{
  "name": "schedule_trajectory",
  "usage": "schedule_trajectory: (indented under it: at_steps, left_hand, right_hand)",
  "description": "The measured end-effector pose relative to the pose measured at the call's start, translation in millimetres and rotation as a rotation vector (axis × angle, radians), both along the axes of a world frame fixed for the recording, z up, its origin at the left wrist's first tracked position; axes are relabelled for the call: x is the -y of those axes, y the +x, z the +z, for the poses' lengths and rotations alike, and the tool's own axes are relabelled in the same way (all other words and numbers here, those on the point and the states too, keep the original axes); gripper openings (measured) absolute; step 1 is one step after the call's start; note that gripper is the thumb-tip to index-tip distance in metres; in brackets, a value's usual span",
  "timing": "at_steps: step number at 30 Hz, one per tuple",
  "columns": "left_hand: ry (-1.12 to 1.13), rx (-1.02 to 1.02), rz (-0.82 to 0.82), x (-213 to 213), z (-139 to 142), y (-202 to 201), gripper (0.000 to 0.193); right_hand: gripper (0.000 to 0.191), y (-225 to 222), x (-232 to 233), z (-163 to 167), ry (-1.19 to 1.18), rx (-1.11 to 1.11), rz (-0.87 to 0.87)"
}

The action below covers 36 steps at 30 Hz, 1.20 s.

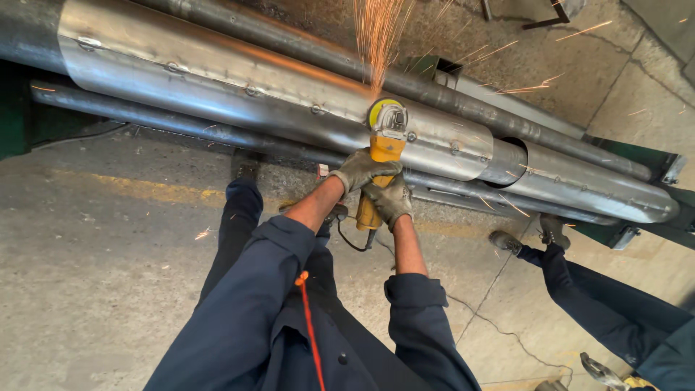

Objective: The person taps a rolled sheet-metal cylinder held in a plate rolling machine with a hammer, then uses an angle grinder to grind the tacked weld seams along the cylinder, moving the grinder along the seams as sparks fly, and finally steps back from the machine.

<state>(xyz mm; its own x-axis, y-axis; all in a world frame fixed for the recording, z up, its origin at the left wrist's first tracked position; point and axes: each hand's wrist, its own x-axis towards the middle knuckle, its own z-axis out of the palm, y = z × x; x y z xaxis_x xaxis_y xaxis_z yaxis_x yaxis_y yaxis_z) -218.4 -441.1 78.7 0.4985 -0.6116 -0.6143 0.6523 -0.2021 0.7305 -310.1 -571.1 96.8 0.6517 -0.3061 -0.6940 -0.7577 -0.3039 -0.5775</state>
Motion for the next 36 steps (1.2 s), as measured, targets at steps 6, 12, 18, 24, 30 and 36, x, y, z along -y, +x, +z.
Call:
schedule_trajectory:
  at_steps: [6,12,18,24,30,36]
  left_hand:
    - [0.055,0.048,0.016,-1.1,-1.5,-1.4,0.058]
    - [0.022,-0.003,0.017,8.0,-2.2,1.0,0.058]
    - [-0.031,0.126,0.034,-7.9,-8.1,-16.3,0.054]
    - [-0.062,0.086,0.004,-0.2,-10.4,-30.9,0.053]
    - [-0.162,-0.032,0.101,-10.6,-19.1,-44.2,0.053]
    - [-0.163,-0.013,0.069,1.6,-23.2,-45.0,0.054]
  right_hand:
    - [0.08,2.6,1.4,-7.4,0.104,0.094,-0.001]
    - [0.077,4.3,3.0,3.7,0.012,0.049,-0.027]
    - [0.074,-10.5,-3.5,0.4,0.013,0.045,0.114]
    - [0.073,-30.5,-11.7,6.3,0.168,0.124,-0.108]
    - [0.067,-40.2,-19.8,-8.7,0.166,0.112,-0.105]
    - [0.066,-47.1,-18.4,-18.5,0.251,0.164,-0.198]
